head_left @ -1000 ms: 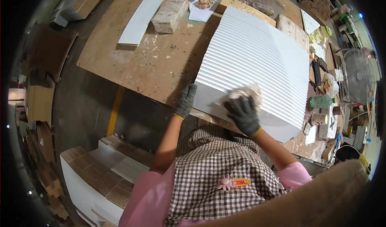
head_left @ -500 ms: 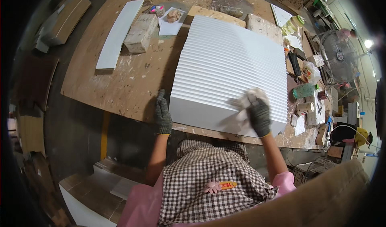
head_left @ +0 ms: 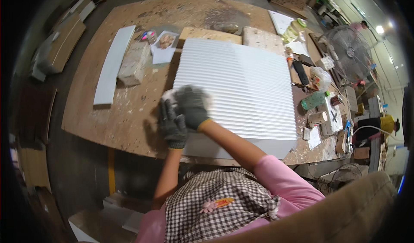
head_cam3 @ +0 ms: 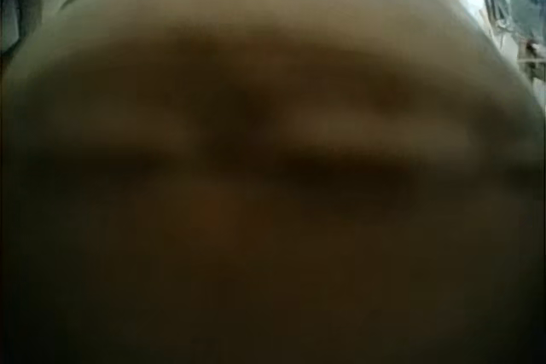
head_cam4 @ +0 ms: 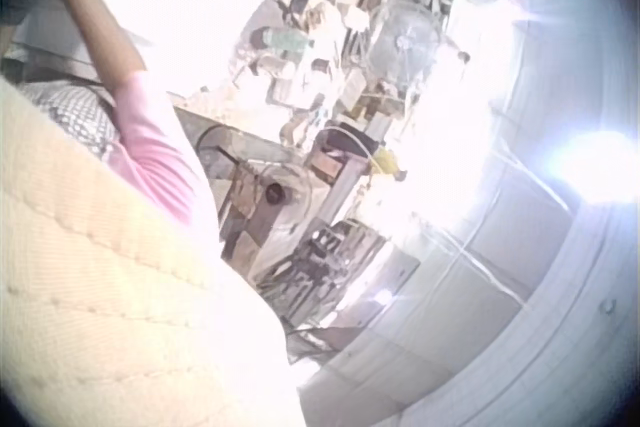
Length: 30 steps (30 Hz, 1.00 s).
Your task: The person wipes a corrugated white furniture panel with a cloth, cleaning the grooves and the flat surface.
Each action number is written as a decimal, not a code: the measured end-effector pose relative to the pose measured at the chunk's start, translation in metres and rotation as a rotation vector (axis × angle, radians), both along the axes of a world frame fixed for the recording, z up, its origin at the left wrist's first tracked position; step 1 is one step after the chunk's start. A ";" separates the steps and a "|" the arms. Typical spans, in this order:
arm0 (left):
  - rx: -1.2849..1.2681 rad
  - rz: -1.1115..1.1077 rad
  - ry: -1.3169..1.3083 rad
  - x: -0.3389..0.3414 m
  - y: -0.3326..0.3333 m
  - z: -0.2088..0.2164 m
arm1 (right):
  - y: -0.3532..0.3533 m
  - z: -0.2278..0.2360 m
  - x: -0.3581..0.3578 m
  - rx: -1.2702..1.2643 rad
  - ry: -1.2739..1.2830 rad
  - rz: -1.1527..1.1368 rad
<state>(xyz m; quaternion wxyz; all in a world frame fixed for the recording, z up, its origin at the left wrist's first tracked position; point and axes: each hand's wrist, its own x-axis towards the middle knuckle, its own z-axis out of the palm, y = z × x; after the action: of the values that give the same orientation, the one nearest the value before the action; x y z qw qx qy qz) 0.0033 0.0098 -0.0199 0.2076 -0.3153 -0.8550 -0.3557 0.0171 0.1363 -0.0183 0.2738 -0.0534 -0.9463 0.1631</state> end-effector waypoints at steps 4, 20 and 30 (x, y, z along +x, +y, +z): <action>0.033 0.099 0.029 0.002 0.001 -0.001 | -0.001 0.010 -0.093 -0.090 -0.289 0.279; -0.117 -0.017 -0.148 -0.002 -0.004 -0.003 | 0.381 0.026 0.250 -0.215 -0.564 -0.863; -0.104 -0.070 -0.174 0.000 0.006 0.004 | 0.247 -0.051 -0.018 0.019 -0.228 -0.817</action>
<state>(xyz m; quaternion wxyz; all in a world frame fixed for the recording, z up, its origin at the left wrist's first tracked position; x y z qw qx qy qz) 0.0029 0.0155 -0.0155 0.1035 -0.3231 -0.8755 -0.3440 -0.0007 0.3829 -0.0688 0.2099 -0.4394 -0.8730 0.0255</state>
